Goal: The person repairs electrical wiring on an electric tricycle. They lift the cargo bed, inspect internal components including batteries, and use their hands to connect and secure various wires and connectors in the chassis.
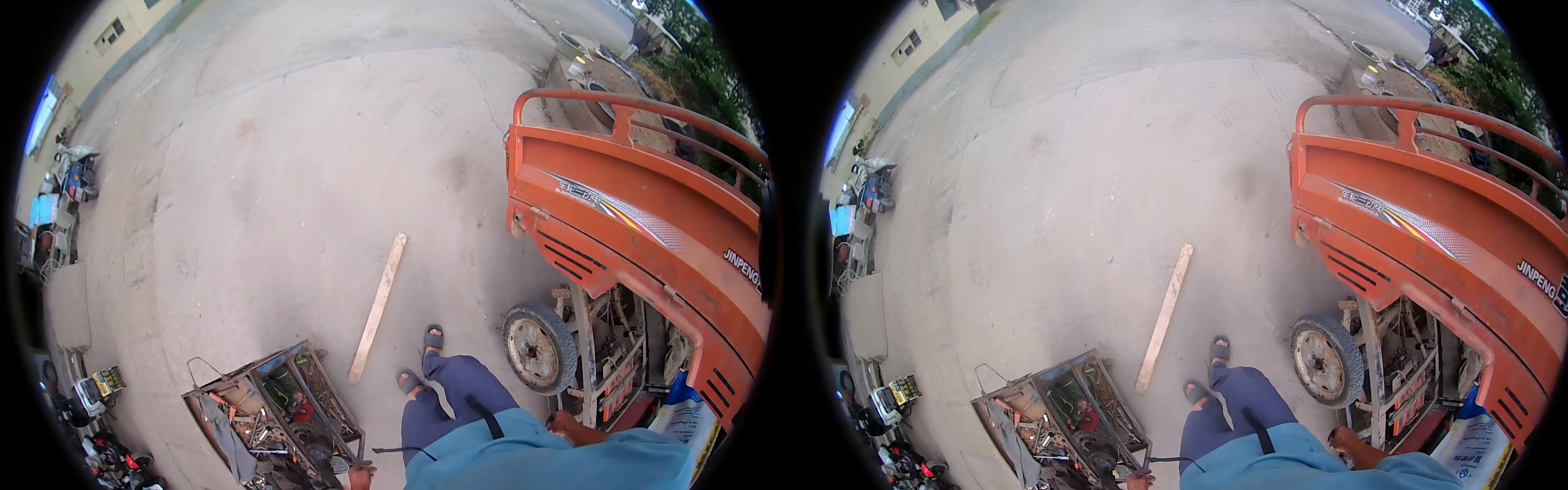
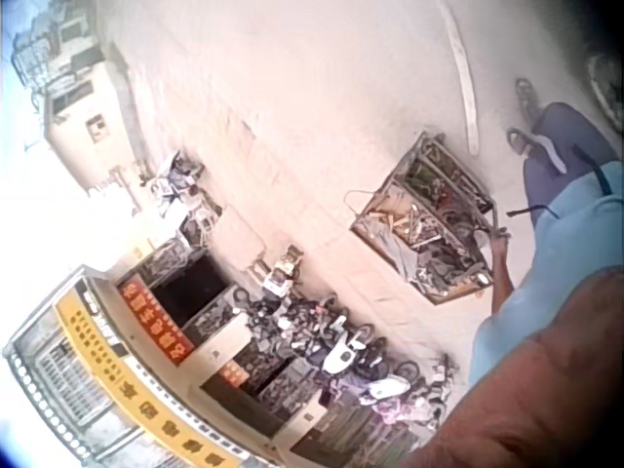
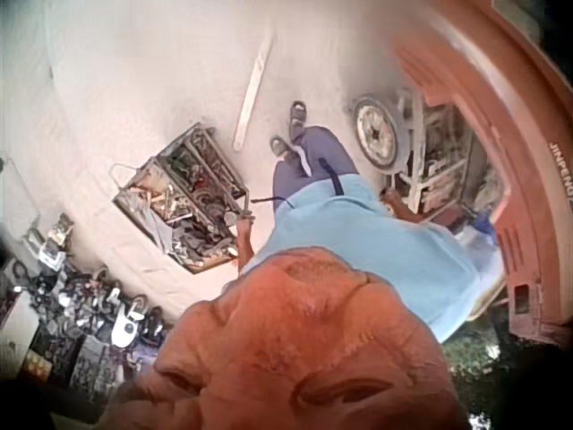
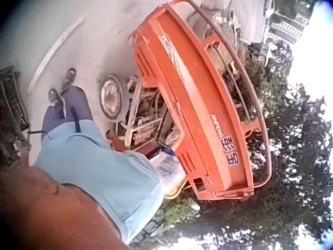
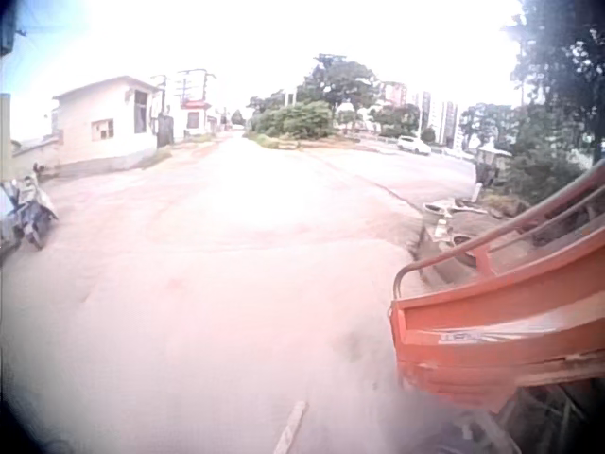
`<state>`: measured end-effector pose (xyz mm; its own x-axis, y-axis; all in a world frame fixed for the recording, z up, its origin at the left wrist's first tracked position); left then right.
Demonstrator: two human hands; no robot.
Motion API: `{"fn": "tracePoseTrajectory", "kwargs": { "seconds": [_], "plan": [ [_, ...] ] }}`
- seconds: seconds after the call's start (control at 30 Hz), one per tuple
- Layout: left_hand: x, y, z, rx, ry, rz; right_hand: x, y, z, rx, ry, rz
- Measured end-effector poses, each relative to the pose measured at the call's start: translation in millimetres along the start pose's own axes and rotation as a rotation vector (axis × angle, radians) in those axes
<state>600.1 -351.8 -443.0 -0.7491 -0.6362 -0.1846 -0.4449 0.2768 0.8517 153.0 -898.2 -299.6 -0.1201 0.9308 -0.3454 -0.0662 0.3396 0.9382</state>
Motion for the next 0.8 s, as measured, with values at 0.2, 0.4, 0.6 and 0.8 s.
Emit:
{"fn": "tracePoseTrajectory", "kwargs": {
  "seconds": [0.2,0.4,0.6,0.8],
  "plan": [
    [-70.8,-135.8,-207.9,0.039,0.148,-0.235,25.9,-31.9,31.2,-0.025,-0.061,-0.035],
    [-94.1,-170.9,-380.1,0.239,-0.41,-0.03,-104.4,-96.5,193.5,0.169,-0.258,-0.145],
    [-93.6,-246.9,-512.1,0.026,-0.383,0.087,-395.6,-126.7,395.7,-0.269,-0.601,-0.67],
    [-76.1,-352.0,-708.4,0.114,-0.636,0.157,-542.3,-80.4,530.6,-0.555,-0.777,-1.046]
  ]
}}
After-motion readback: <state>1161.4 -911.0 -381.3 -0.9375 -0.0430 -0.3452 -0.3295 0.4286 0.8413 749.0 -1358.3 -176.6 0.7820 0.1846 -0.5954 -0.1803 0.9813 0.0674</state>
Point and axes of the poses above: each hand's wrist, its own y-axis away from the middle knuckle, its own x-axis out of the palm, z = x × y, the point moved 2 cm from there along -y, towards the middle knuckle, and after that the axes turned 5 degrees about -y, right-handed, at the moved point
